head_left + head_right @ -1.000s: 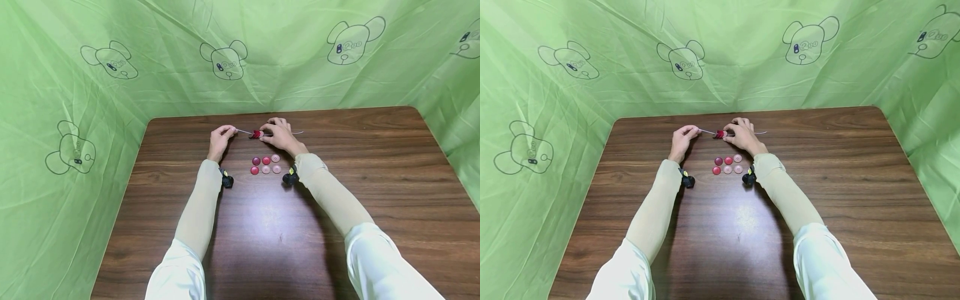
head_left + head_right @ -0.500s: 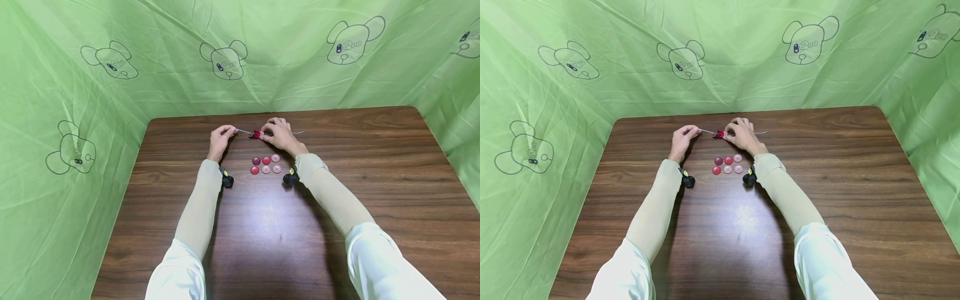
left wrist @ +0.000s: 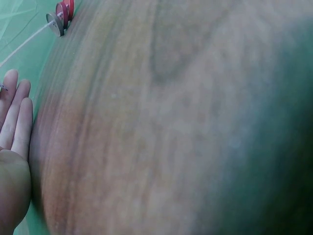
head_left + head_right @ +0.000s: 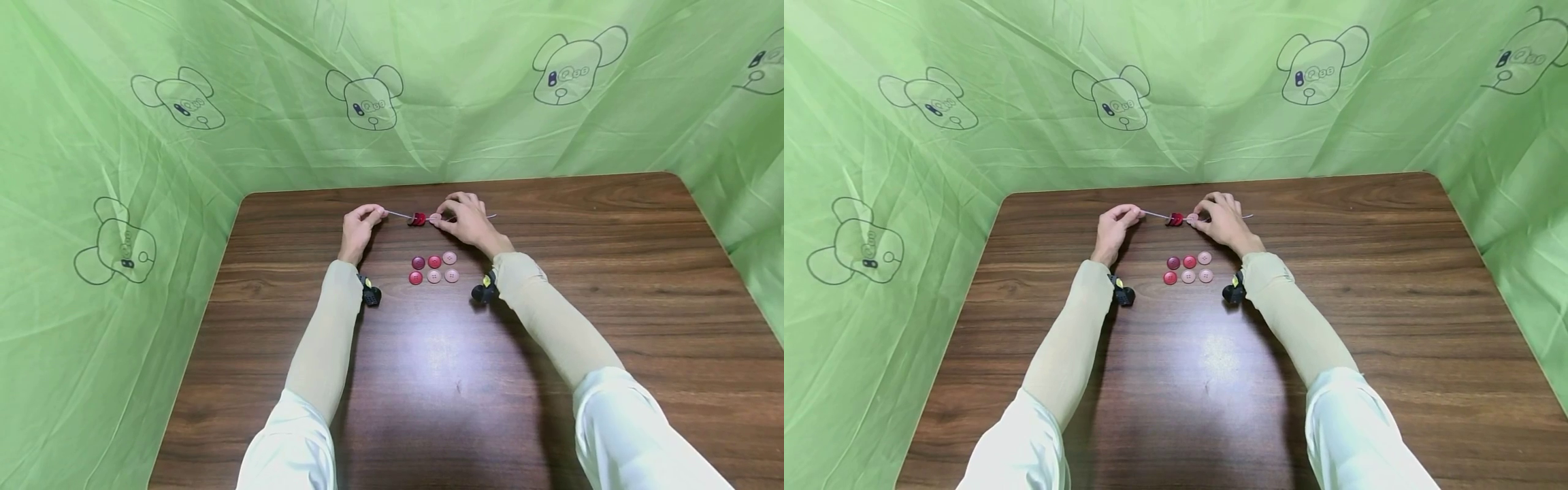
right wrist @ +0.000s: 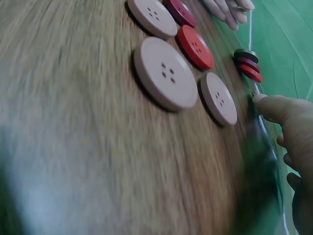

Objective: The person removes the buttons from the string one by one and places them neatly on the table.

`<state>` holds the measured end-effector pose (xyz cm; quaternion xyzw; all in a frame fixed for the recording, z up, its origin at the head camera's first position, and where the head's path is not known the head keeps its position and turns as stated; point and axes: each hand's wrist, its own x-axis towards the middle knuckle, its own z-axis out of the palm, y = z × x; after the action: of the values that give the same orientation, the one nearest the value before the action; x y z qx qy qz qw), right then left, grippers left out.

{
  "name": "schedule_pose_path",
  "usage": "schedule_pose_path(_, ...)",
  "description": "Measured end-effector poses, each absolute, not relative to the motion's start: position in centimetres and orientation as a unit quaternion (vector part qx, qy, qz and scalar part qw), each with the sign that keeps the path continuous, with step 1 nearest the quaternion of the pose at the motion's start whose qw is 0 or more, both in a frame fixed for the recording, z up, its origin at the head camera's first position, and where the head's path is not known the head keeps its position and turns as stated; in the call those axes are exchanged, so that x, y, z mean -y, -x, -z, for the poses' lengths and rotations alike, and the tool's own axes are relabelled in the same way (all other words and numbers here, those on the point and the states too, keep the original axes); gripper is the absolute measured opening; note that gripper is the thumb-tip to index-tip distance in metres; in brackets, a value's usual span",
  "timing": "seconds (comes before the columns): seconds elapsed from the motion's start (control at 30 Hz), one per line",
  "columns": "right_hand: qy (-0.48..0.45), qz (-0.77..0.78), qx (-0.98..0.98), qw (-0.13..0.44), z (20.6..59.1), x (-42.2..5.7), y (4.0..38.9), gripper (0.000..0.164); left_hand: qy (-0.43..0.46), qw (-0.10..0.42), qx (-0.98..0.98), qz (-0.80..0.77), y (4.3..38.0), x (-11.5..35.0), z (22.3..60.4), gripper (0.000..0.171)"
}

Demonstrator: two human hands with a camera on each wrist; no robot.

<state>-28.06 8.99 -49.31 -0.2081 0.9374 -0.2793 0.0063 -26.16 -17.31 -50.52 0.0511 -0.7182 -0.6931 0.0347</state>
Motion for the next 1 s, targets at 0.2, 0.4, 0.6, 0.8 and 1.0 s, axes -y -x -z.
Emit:
schedule_pose_path(0.2, 0.196, 0.288, -0.937, 0.005, 49.5, -10.3, 27.9, 0.028, -0.045, 0.047, 0.717, 0.694, 26.0, 17.2, 50.4, 0.026)
schedule_pose_path(0.4, 0.186, 0.294, -0.938, 0.002, 49.7, -11.5, 27.7, 0.027, -0.047, 0.027, 0.706, 0.707, 25.8, 17.3, 49.7, 0.03)
schedule_pose_path(0.6, 0.177, 0.292, -0.94, -0.004, 49.8, -12.4, 27.6, 0.029, -0.042, 0.016, 0.711, 0.702, 25.1, 17.1, 48.3, 0.03)
schedule_pose_path(0.8, 0.173, 0.298, -0.939, -0.009, 49.7, -13.2, 27.5, 0.03, -0.044, 0.014, 0.706, 0.707, 25.0, 17.1, 48.2, 0.031)
schedule_pose_path(1.0, 0.169, 0.295, -0.94, -0.007, 49.8, -14.0, 27.4, 0.029, -0.044, 0.013, 0.709, 0.703, 25.0, 17.1, 48.1, 0.031)
